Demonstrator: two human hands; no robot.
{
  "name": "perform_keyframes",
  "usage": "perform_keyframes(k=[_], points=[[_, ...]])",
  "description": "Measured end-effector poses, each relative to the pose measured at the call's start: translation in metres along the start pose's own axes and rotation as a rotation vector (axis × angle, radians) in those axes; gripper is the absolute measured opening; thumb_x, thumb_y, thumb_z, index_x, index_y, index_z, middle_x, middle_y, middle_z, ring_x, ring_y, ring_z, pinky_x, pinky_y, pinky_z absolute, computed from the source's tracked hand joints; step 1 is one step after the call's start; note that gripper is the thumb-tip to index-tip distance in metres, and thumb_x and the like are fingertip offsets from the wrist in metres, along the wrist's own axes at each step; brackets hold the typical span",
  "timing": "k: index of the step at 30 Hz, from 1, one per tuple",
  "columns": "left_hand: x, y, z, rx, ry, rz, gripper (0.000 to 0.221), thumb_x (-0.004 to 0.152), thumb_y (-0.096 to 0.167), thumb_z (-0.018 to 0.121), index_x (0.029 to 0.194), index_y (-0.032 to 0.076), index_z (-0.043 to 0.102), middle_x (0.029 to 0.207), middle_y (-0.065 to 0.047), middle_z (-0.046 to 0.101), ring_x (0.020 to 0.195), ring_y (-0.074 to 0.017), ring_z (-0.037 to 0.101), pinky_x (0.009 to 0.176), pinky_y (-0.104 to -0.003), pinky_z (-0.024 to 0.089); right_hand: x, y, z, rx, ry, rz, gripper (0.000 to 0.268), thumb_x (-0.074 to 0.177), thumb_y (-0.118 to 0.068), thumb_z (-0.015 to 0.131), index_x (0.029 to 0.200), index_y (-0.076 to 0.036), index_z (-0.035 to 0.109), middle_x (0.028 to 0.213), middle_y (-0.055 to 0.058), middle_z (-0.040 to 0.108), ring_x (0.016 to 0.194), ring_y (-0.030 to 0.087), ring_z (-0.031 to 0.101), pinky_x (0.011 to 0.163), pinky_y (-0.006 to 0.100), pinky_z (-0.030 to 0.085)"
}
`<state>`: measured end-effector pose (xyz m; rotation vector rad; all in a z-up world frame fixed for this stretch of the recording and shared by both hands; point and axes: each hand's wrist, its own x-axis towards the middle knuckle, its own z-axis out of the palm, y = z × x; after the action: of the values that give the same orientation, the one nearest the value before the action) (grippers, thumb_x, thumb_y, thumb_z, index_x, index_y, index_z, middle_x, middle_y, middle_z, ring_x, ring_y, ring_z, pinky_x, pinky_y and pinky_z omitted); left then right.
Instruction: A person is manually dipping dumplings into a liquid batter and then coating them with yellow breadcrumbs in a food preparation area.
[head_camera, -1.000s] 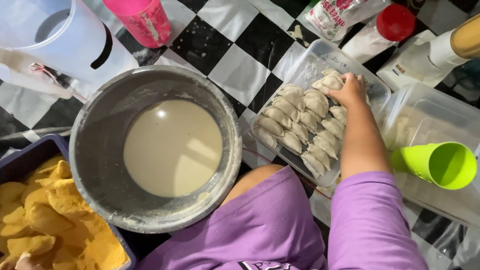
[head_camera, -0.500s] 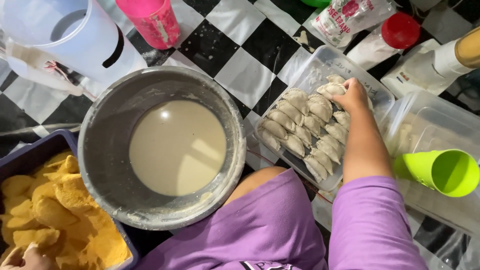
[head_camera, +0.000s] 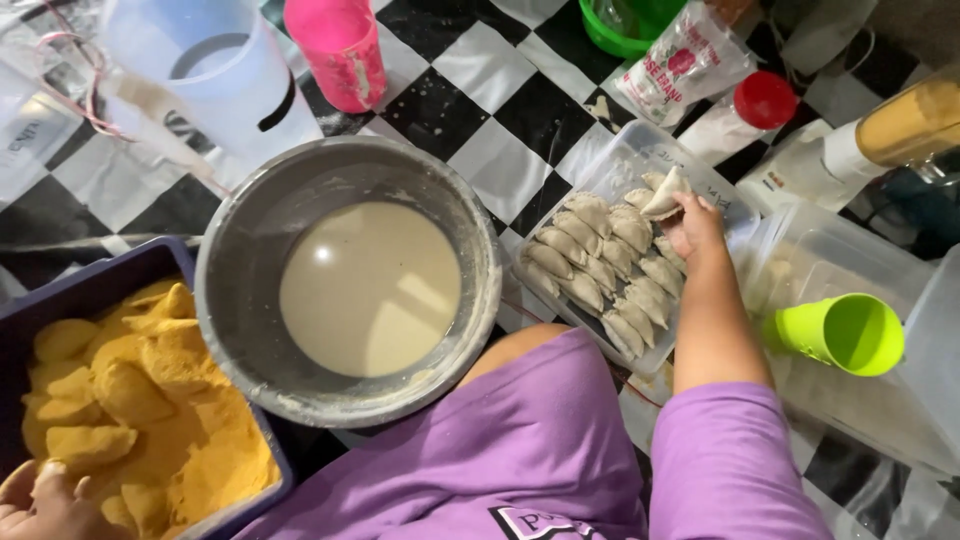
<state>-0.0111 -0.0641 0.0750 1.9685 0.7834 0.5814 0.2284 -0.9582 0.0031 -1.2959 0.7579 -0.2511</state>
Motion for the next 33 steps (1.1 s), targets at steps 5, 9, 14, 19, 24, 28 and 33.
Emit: perform_keyframes(k=[5, 9, 14, 19, 24, 28, 33], points=[[0.0, 0.039, -0.043, -0.108, -0.303, -0.354, 0.019, 0.11, 0.019, 0.059, 0.127, 0.014, 0.067, 0.106, -0.001, 0.067, 0.08, -0.0039, 0.055, 0.066, -0.017, 0.041, -0.077, -0.052, 0.081, 0.3, -0.403, 0.129, 0.043, 0.099, -0.022, 0.06, 0.132, 0.005, 0.057, 0.12, 0.015, 0.063, 0.103, 0.022, 0.064, 0.087, 0.033, 0.055], [-0.02, 0.039, -0.013, -0.34, 0.092, -0.148, 0.019, 0.11, 0.012, 0.057, 0.128, 0.008, 0.053, 0.111, -0.003, 0.059, 0.087, -0.0073, 0.056, 0.078, -0.019, 0.05, -0.175, -0.079, 0.204, 0.124, -0.848, 0.047, 0.04, 0.094, -0.002, 0.065, 0.132, 0.005, 0.056, 0.123, 0.02, 0.067, 0.109, 0.027, 0.068, 0.1, 0.034, 0.057], [0.019, -0.047, 0.036, -0.449, 0.232, -0.226, 0.031, 0.1, 0.018, 0.078, 0.121, 0.004, 0.06, 0.113, -0.015, 0.06, 0.095, -0.0256, 0.066, 0.07, -0.039, 0.068, -0.253, 0.012, 0.349, -0.587, -0.82, -0.084, 0.015, 0.09, -0.021, 0.08, 0.087, -0.015, 0.066, 0.07, 0.005, 0.065, 0.061, 0.015, 0.067, 0.048, 0.026, 0.046], [0.015, -0.025, 0.046, -0.36, 0.125, -0.072, 0.027, 0.093, 0.006, 0.078, 0.117, 0.002, 0.065, 0.099, -0.013, 0.064, 0.078, -0.0181, 0.065, 0.063, -0.028, 0.059, -0.187, 0.2, 0.386, -1.45, -0.707, -0.627, 0.039, 0.077, -0.021, 0.078, 0.115, -0.014, 0.077, 0.096, 0.011, 0.077, 0.098, 0.028, 0.075, 0.083, 0.043, 0.061], [0.014, 0.002, 0.045, -0.303, 0.06, -0.251, 0.026, 0.09, 0.021, 0.081, 0.111, 0.011, 0.07, 0.103, -0.008, 0.069, 0.078, -0.0163, 0.067, 0.063, -0.028, 0.058, -0.274, 0.152, 0.388, -1.621, -0.805, -0.777, 0.032, 0.089, -0.023, 0.076, 0.119, -0.013, 0.075, 0.103, 0.013, 0.074, 0.101, 0.031, 0.075, 0.084, 0.045, 0.062], [0.012, 0.013, 0.047, -0.226, 0.014, -0.241, 0.023, 0.086, 0.026, 0.082, 0.105, 0.018, 0.073, 0.102, 0.0, 0.07, 0.085, -0.0131, 0.069, 0.071, -0.029, 0.059, -0.304, 0.137, 0.388, -1.5, -1.003, -0.463, 0.044, 0.092, -0.025, 0.076, 0.129, -0.002, 0.07, 0.116, 0.022, 0.074, 0.111, 0.036, 0.071, 0.094, 0.047, 0.058], [0.007, 0.019, 0.044, -0.205, -0.006, -0.247, 0.021, 0.086, 0.026, 0.081, 0.104, 0.018, 0.073, 0.102, -0.001, 0.068, 0.088, -0.0144, 0.069, 0.077, -0.031, 0.057, -0.342, 0.102, 0.393, -0.592, -0.957, 0.487, 0.041, 0.096, -0.019, 0.065, 0.134, -0.005, 0.061, 0.108, 0.009, 0.07, 0.088, 0.021, 0.067, 0.079, 0.036, 0.057]])
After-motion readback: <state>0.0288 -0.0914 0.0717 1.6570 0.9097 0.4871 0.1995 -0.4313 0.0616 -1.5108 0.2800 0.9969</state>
